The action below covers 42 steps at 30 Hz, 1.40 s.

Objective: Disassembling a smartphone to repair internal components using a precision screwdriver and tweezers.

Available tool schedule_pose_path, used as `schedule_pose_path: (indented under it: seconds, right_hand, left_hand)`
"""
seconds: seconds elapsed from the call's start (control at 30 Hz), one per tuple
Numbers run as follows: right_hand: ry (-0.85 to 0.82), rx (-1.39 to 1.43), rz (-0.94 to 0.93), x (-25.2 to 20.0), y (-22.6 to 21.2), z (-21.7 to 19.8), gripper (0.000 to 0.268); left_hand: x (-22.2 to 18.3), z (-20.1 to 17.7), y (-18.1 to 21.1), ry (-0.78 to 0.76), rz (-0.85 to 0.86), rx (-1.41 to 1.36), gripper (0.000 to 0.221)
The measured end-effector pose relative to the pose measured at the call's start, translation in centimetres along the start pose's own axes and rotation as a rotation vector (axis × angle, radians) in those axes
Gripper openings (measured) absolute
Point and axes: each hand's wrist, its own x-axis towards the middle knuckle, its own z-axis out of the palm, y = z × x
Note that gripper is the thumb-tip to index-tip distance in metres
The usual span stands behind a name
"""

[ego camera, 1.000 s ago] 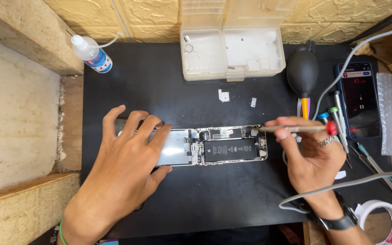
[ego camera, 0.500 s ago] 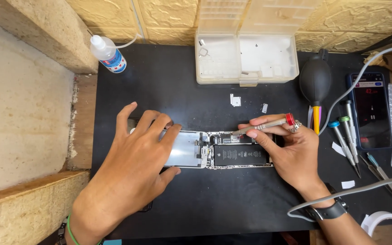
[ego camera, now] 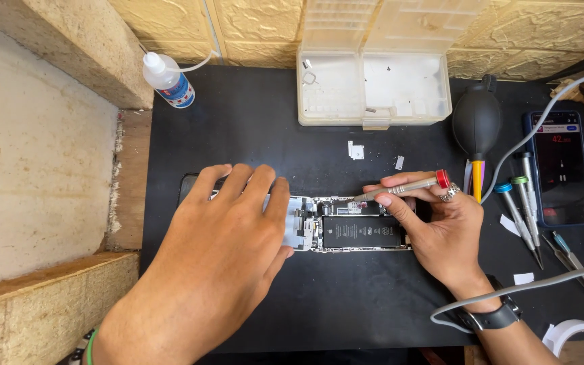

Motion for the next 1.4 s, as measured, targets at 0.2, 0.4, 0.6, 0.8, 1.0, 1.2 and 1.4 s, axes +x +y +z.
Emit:
schedule_pose_path:
  seconds: [0.2,0.4,0.6,0.8,1.0,1.2,1.4]
  right_hand:
    - [0.024,-0.003,-0.042,-0.1,0.4,0.1,0.007]
    - [-0.011,-0.033,-0.093,0.1,-0.1,0.0,0.011]
    - [-0.066,-0.134,-0.065,0.7,-1.3,-0.1,0.011]
    - [-0.043,-0.145,-0.106,1.3,-1.3,0.5,0.017]
    - [0.093,-0.135,-0.117,1.4,-1.1,-0.1,0.018]
    - [0.285,-0.095,-0.078,1.3,0.4,-1.7,0.033]
    - [0.294,-0.027,-0.066,1.0,1.5,-1.7,0.033]
  left_hand:
    - [0.5,0.2,-0.1,0.023,0.031,-0.018,0.027]
    - [2.9,1.6,-0.2,-0.078,0.057,-0.115,0.034]
    - [2.5,3.2,-0.8,-0.011,0.124,-0.181,0.086]
    - [1.7,4.0,-0.9,0.033,0.132,-0.138,0.074]
    - [1.4,3.2,-0.8,-0.034,0.14,-0.157,0.071]
    - [1.2,4.1,-0.8,-0.051,0.135,-0.06,0.069]
    - [1.2,4.3,-1.1,-0.072,0.144,-0.107,0.064]
